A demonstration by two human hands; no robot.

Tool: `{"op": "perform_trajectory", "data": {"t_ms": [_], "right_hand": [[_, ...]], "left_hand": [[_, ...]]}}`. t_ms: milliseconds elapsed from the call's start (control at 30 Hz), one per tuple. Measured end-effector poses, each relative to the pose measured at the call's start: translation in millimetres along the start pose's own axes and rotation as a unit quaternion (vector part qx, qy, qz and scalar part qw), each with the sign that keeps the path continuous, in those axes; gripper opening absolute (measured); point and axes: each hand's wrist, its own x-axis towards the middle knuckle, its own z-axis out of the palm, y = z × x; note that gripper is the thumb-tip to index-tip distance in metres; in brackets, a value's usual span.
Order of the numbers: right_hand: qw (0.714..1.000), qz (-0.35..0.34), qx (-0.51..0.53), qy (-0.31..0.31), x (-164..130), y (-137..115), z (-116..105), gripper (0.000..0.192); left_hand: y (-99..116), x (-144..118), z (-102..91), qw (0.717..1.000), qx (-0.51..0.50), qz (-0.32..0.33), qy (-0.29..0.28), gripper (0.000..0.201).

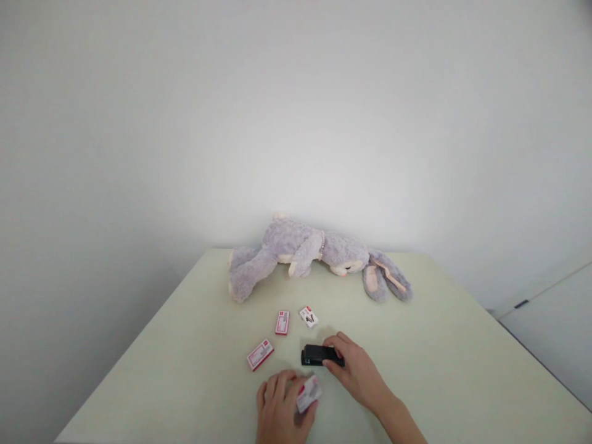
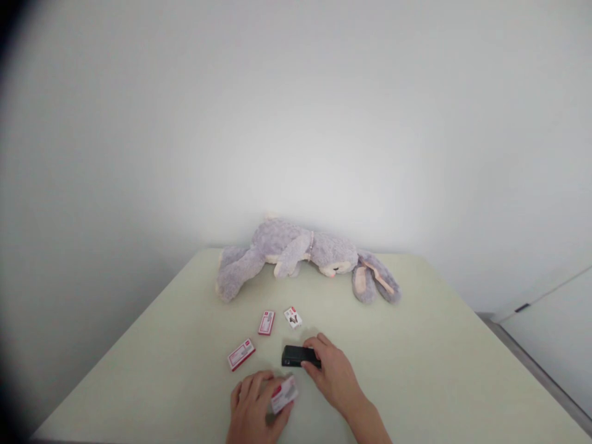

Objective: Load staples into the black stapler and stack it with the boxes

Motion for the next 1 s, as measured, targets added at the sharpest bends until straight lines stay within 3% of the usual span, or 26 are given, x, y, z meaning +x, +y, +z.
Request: {"op": "perform_trajectory", "data": {"t_ms": [100,200,300,500,633,733,867,1000], "right_hand": [[1.000,0.022,-0.009,0.010,-7.7,11.6,-10.6,0.019],[0.999,0.031,-0.011,0.013,-13.0,18.7,-14.9,0.017],[0.999,0.035,-0.012,0.015,-15.8,22.0,-12.7,0.017],[0.998,0.059,-0.017,0.028,-20.0,23.9,-6.2,0.017],[0.995,0.084,-0.027,0.052,-25.7,25.7,-2.6,0.019],[0.983,0.143,-0.045,0.110,-23.8,31.0,2.8,0.014],[0.964,0.184,-0.051,0.184,4.9,40.0,9.9,0.015],[0.967,0.161,-0.033,0.196,48.7,43.4,15.3,0.015]], "left_hand": [[-31.7,7.0,-12.6,0.995,0.034,-0.091,0.039,0.036],[-61.5,21.5,-21.7,0.995,-0.004,-0.096,0.017,0.040],[-72.6,36.1,-22.5,0.996,-0.034,-0.079,-0.018,0.043],[-44.3,62.1,-5.6,0.997,-0.010,-0.074,-0.011,0.064],[-18.3,77.5,9.4,0.996,-0.003,-0.088,0.008,0.059],[2.0,79.6,19.3,0.995,-0.006,-0.100,0.023,0.054],[23.8,75.1,29.6,0.994,-0.008,-0.106,0.037,0.051],[26.8,76.5,37.6,0.992,-0.006,-0.116,0.055,0.048]]}}
